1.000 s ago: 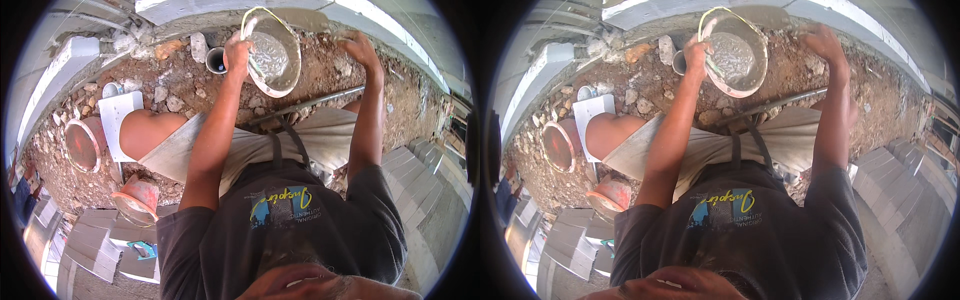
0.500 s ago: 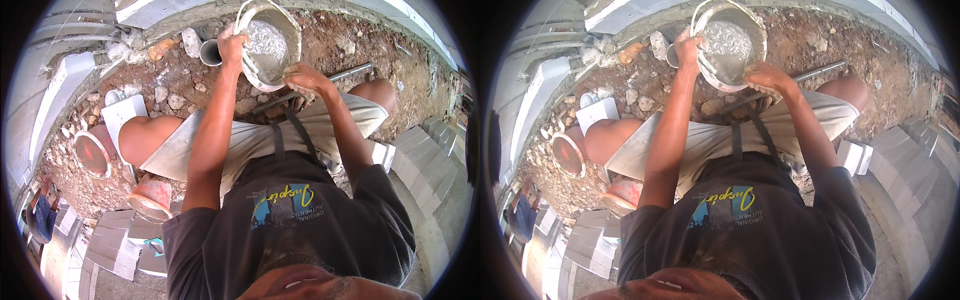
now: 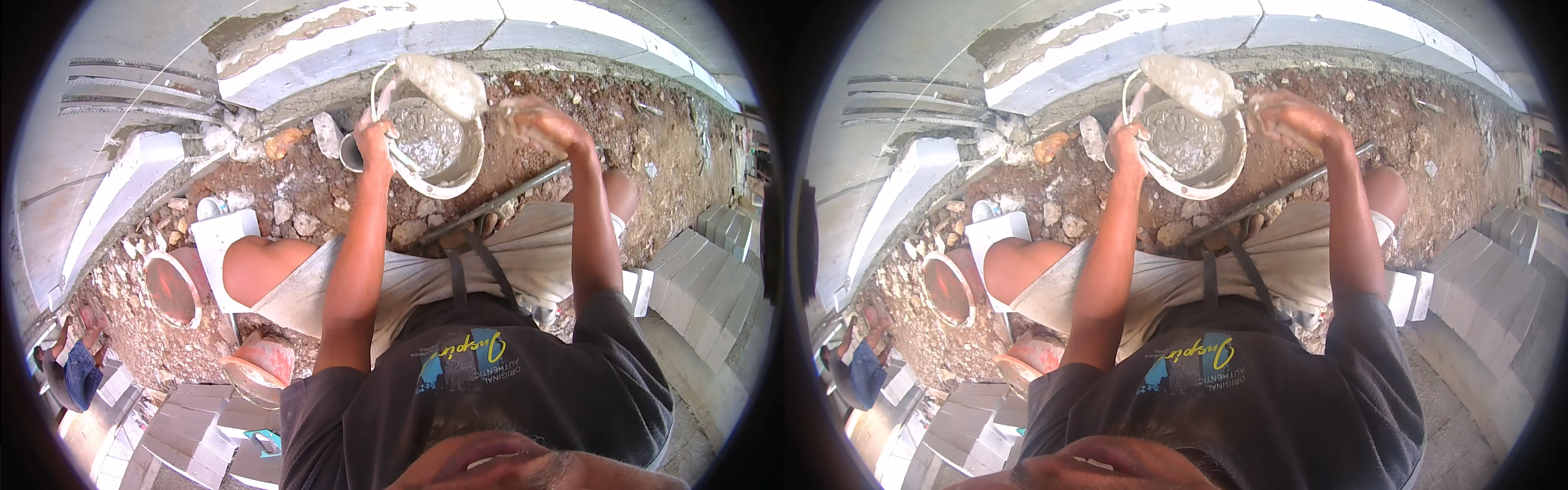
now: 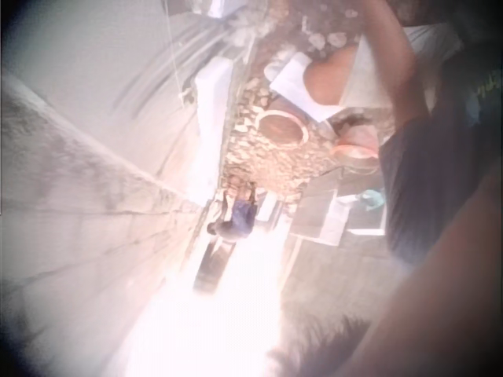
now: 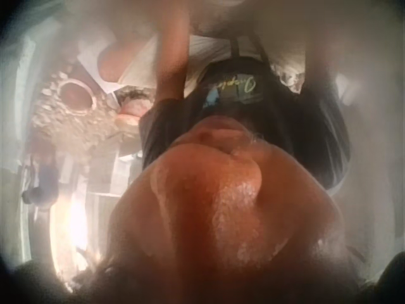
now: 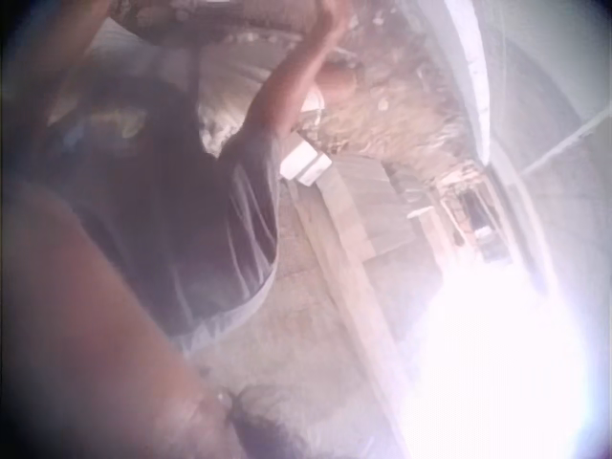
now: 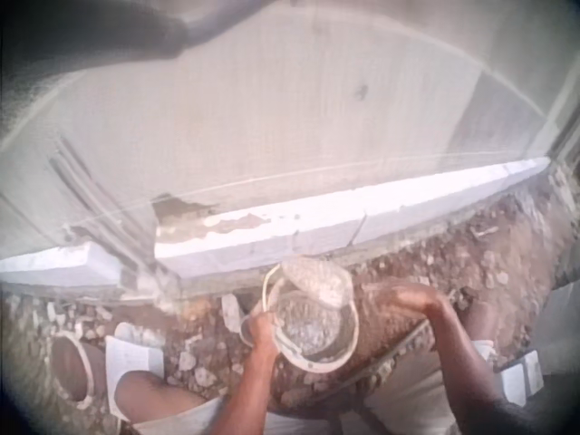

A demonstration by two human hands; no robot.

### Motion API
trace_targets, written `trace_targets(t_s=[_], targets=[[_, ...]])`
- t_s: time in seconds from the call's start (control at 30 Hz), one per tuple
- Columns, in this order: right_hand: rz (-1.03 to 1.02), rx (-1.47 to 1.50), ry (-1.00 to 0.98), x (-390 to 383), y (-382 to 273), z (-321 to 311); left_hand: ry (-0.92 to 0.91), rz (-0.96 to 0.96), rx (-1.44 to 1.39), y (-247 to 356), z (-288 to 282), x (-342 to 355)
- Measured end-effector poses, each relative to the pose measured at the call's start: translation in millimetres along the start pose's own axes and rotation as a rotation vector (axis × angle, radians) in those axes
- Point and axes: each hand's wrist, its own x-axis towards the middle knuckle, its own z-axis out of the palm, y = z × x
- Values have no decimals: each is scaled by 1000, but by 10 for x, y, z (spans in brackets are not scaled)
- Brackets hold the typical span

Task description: The person cuts a white tile with a hand saw, scoops mortar from a bucket with a trowel, applies it to the tile, and places the tile onto a curved wall. The person repeats this process for multiple tiles.

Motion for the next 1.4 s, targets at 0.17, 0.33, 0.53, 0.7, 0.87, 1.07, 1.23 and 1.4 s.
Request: trace_targets(t_s=[0.17,0.33,0.53,0.7,0.87,1.07,1.23,1.4], targets=[[-274,-563,233,529,-1046,-257,44,-23,4,-6,30,-6],[-330,-908,654,1299,-1214,-362,34,19,29,-30,-34,2],[-246,-1082,876,1283,-555,-1197,9,19,10,-87,-81,55],[-121,-920,853,1122,-203,-1654,17,25,14,-115,-81,129],[-144,-1155,931,1152,-54,-1759,29,25,14,-154,-79,178],[-216,-843,958,940,-3,-1669,50,13,23,-106,-58,144],[-188,-686,573,373,201,-1282,60,-46,122,-57,-7,104],[123,-892,223,275,505,-399,-75,10,67,-101,81,37]])
